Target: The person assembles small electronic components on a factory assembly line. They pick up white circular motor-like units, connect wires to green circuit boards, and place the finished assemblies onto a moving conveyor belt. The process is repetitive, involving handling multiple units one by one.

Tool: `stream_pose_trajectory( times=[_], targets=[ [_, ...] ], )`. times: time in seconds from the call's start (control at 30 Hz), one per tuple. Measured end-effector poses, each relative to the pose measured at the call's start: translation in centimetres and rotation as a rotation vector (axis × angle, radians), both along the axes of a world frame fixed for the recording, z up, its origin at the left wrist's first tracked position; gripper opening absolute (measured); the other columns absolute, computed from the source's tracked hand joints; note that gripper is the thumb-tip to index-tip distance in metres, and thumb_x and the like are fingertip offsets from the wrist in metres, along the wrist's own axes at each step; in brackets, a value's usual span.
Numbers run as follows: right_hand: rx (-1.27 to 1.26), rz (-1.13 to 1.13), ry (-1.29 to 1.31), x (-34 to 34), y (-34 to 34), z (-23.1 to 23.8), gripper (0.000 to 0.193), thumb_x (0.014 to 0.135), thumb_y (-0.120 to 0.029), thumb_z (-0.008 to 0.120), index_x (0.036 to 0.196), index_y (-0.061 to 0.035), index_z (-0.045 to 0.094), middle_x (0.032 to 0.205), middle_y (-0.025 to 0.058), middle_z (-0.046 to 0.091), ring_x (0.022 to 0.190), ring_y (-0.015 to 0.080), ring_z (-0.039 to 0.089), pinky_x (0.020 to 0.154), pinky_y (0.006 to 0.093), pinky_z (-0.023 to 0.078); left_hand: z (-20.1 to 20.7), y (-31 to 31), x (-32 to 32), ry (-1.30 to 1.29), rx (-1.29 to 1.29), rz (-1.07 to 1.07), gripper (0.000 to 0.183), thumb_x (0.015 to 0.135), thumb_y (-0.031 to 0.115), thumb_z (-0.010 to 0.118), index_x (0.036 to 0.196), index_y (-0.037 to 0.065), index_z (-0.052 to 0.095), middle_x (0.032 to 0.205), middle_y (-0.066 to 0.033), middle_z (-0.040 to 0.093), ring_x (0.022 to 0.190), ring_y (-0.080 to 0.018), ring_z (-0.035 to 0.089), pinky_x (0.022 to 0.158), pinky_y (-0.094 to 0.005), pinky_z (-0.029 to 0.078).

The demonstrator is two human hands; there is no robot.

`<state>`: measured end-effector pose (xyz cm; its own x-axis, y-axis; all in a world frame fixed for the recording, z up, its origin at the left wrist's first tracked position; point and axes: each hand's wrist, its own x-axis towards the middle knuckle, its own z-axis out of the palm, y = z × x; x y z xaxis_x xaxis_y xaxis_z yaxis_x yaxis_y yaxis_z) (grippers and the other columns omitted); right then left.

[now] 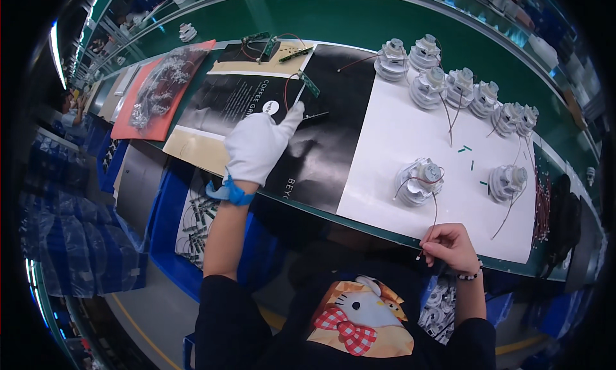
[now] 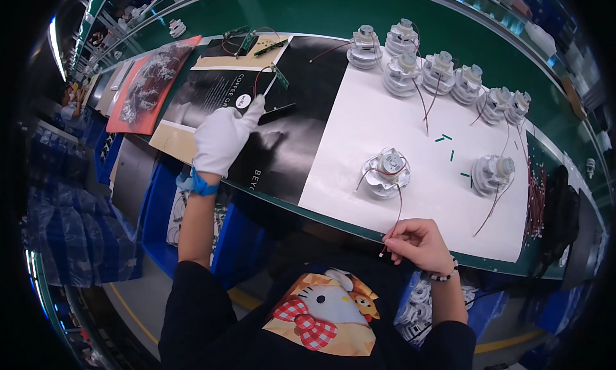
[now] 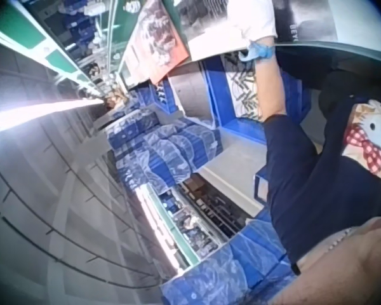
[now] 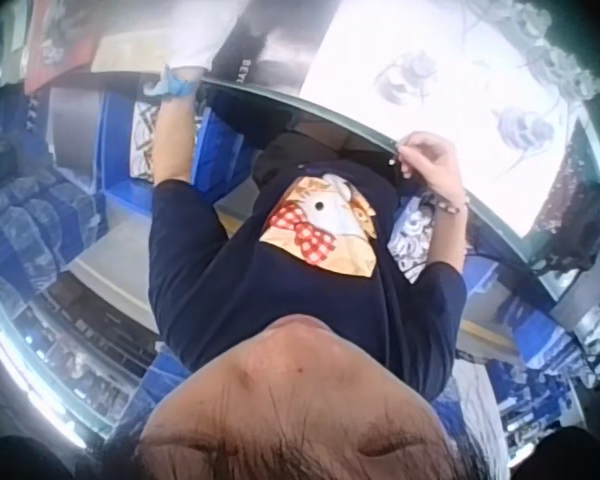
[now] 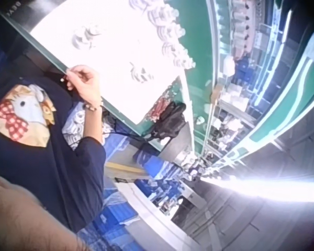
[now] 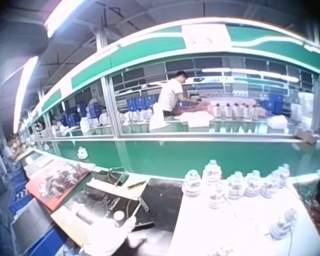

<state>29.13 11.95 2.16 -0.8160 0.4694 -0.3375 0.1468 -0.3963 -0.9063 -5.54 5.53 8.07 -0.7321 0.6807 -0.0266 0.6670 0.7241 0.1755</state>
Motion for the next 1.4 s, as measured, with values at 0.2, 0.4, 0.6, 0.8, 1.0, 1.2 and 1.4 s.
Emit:
stream_pose_trajectory(
  times=[0.2, 0.4, 0.6, 0.8, 1.0, 1.2, 1.4],
  targets=[
    [0.021, 0.000, 0.004, -0.3, -0.2, 0.0, 0.008, 0.082, -0.003, 0.061, 0.079, 0.0040, 0.060, 0.074, 0.0068, 0.061, 0.056, 0.0069, 0.056, 0.049, 0.0184, 0.049, -3.6, 4.7, -1.8, 0.065, -0.030, 0.034, 0.069, 0.074, 0.067, 0.046, 0.075, 0.002, 0.068, 0.077, -0.0192, 0.064, 0.078, -0.0341, 0.063, 0.067, -0.0386, 0.050],
    [-0.033, -0.058, 0.059, -0.6, -0.7, -0.2, 0.008, 0.082, -0.003, 0.061, 0.077, 0.0034, 0.058, 0.075, 0.0074, 0.059, 0.054, 0.0077, 0.056, 0.047, 0.0183, 0.048, -1.9, 6.0, -2.2, -0.003, -0.065, -0.082, 0.048, 0.072, 0.053, 0.057, 0.080, 0.006, 0.069, 0.082, -0.0160, 0.066, 0.080, -0.0315, 0.064, 0.069, -0.0373, 0.050],
    [-0.156, -0.086, 0.156, -1.9, -1.4, -0.3, 0.009, 0.082, -0.001, 0.057, 0.078, 0.0065, 0.055, 0.071, 0.0125, 0.059, 0.047, 0.0138, 0.056, 0.042, 0.0221, 0.047, -5.3, 8.2, -0.7, 0.211, 0.148, -0.107, 0.042, 0.073, 0.046, 0.059, 0.082, 0.007, 0.068, 0.085, -0.0160, 0.064, 0.082, -0.0304, 0.062, 0.067, -0.0377, 0.050],
    [-0.247, -0.052, 0.149, -1.8, -1.9, -0.2, 0.009, 0.082, -0.001, 0.056, 0.080, 0.0079, 0.055, 0.072, 0.0158, 0.061, 0.048, 0.0164, 0.060, 0.042, 0.0225, 0.048, -4.9, 8.5, -0.6, -0.090, 0.104, -0.249, 0.035, 0.074, 0.042, 0.061, 0.080, 0.008, 0.069, 0.085, -0.0150, 0.065, 0.078, -0.0299, 0.063, 0.066, -0.0409, 0.049],
    [-0.217, 0.000, 0.235, -2.3, -2.5, -0.5, 0.010, 0.083, -0.001, 0.057, 0.085, 0.0088, 0.056, 0.073, 0.0128, 0.062, 0.053, 0.0131, 0.060, 0.049, 0.0216, 0.050, -5.6, 6.9, 2.2, 0.166, 0.316, -0.182, 0.041, 0.075, 0.041, 0.064, 0.088, 0.003, 0.063, 0.086, -0.0188, 0.062, 0.077, -0.0327, 0.061, 0.068, -0.0392, 0.048],
    [-0.263, 0.017, 0.226, -2.6, -2.5, -0.2, 0.009, 0.083, -0.001, 0.057, 0.085, 0.0084, 0.057, 0.073, 0.0125, 0.061, 0.054, 0.0128, 0.060, 0.050, 0.0218, 0.051, -5.8, 7.0, 1.3, 0.101, 0.200, -0.276, 0.033, 0.081, 0.037, 0.058, 0.084, 0.004, 0.061, 0.083, -0.0166, 0.062, 0.078, -0.0319, 0.061, 0.066, -0.0397, 0.048],
    [-0.051, -0.206, 0.393, -2.9, -2.9, 0.1, 0.004, 0.082, 0.004, 0.057, 0.084, 0.0078, 0.056, 0.075, 0.0136, 0.061, 0.054, 0.0137, 0.059, 0.048, 0.0228, 0.049, -2.5, 1.6, 5.0, -0.676, 0.323, -0.284, 0.029, 0.085, 0.027, 0.057, 0.076, -0.001, 0.059, 0.064, -0.0018, 0.057, 0.055, -0.0061, 0.049, 0.050, -0.0223, 0.039]
  ],
)
